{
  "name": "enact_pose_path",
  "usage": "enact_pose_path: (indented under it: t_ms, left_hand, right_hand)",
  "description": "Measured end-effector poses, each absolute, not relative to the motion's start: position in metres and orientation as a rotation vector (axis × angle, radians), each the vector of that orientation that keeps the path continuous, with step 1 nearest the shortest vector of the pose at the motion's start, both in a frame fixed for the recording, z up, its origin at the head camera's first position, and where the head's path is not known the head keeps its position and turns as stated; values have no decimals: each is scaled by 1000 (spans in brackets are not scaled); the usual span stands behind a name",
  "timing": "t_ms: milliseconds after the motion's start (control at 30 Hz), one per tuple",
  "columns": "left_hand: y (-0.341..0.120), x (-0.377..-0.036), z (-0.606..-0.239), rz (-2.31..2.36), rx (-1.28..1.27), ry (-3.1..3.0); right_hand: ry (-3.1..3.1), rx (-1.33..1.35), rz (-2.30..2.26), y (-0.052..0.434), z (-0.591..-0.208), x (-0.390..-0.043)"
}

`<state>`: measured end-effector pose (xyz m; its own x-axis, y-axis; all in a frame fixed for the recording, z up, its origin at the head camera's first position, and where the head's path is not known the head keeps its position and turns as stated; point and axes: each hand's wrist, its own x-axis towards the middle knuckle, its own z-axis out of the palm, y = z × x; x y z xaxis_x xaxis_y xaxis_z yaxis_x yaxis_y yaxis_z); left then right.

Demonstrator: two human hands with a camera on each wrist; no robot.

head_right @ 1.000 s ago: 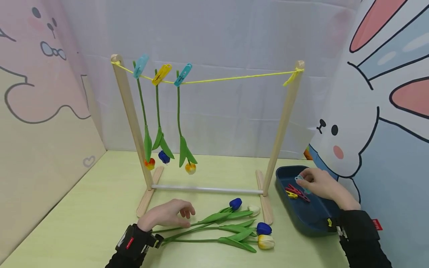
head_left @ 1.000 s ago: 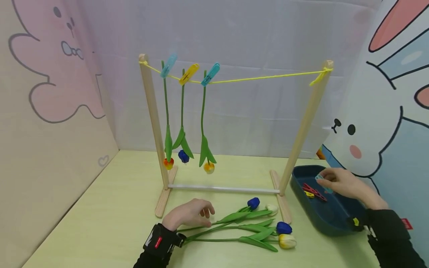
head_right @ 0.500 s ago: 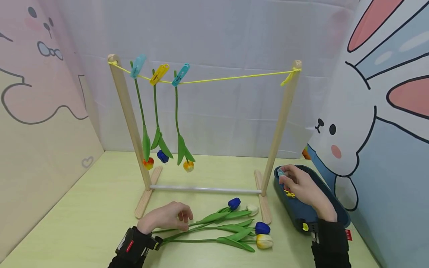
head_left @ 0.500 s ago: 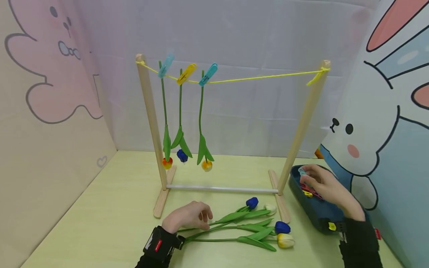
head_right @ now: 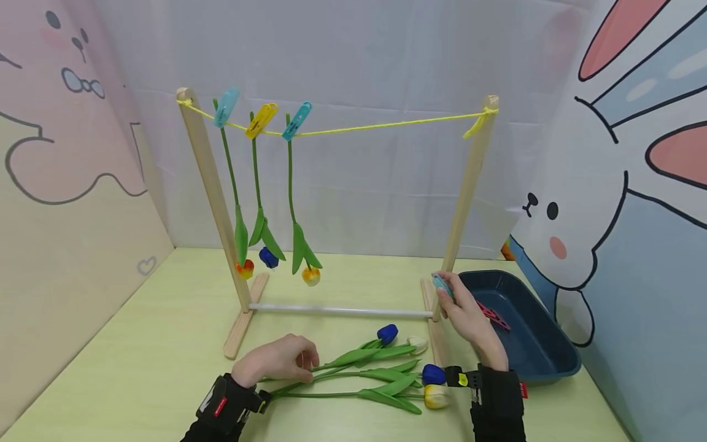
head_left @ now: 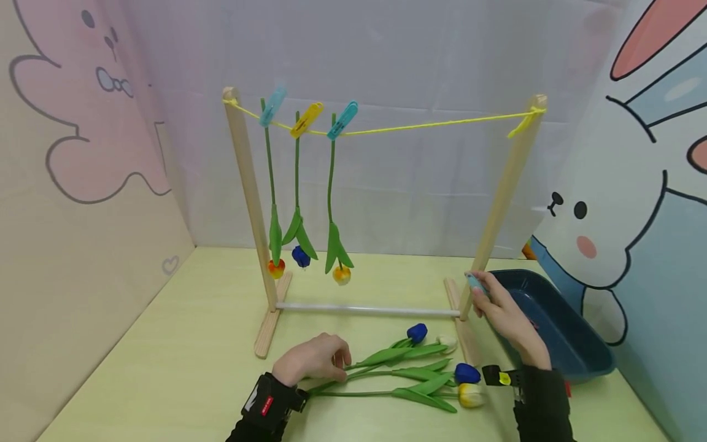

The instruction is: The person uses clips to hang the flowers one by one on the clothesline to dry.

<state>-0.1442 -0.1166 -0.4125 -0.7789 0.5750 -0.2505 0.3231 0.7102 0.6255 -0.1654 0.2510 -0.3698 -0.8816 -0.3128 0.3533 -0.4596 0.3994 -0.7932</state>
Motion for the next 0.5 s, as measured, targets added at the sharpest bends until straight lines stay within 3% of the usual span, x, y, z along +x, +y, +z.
enact_pose_path:
  t_ms: [500]
  left_hand:
    - [-117, -146, -417, 684, 639, 2606]
  right_hand:
    - [-2313, 551, 1615, 241, -377, -169]
